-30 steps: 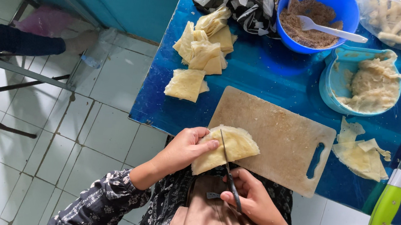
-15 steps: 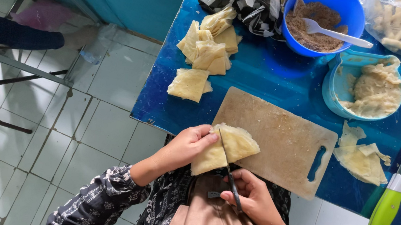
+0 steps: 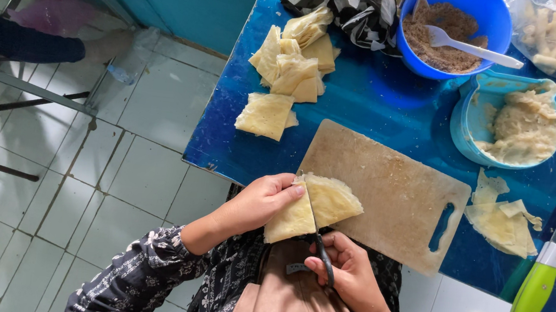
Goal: The person presses a round of dough flat on a cutting board, cuts it with a knife, trims pieces with scissors, and folds the dough wrappers. They spoon brown filling from a blue bowl onto the wrappers and pinch the dough closed into filled parcels, setting finished pieces aside.
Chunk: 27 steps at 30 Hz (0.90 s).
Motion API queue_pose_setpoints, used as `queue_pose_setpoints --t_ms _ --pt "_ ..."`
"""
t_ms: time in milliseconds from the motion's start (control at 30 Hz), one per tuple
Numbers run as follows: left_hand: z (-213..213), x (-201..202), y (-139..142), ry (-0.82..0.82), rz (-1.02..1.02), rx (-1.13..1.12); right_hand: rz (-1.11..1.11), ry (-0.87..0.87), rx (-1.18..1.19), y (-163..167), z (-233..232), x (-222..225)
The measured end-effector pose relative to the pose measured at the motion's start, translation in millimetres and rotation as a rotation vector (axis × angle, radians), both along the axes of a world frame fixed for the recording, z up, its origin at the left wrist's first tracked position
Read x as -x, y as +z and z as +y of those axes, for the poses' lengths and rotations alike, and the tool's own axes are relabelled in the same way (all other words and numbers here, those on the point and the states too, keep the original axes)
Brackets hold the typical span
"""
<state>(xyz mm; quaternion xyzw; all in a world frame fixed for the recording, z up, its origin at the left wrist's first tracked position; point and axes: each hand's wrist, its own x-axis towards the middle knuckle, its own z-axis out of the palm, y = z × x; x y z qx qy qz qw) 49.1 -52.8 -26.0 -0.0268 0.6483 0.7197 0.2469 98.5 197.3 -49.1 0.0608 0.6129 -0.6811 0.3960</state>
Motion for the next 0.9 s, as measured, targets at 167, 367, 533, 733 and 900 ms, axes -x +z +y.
queue_pose_setpoints --t_ms 167,367,533,733,900 --pt "-9 -4 8 0.026 0.059 0.1 0.018 0.014 0.093 -6 0 3" --pt "-22 -4 53 0.06 0.244 -0.017 0.086 0.132 0.15 4 40 3" --pt "26 6 72 -0.178 0.566 0.378 0.217 -0.036 0.118 -8 113 -14" --pt "52 17 78 -0.073 0.984 0.791 0.414 -0.147 0.414 -53 234 -16" --pt "53 7 80 -0.068 0.824 0.922 0.78 -0.526 -0.671 -47 293 5"
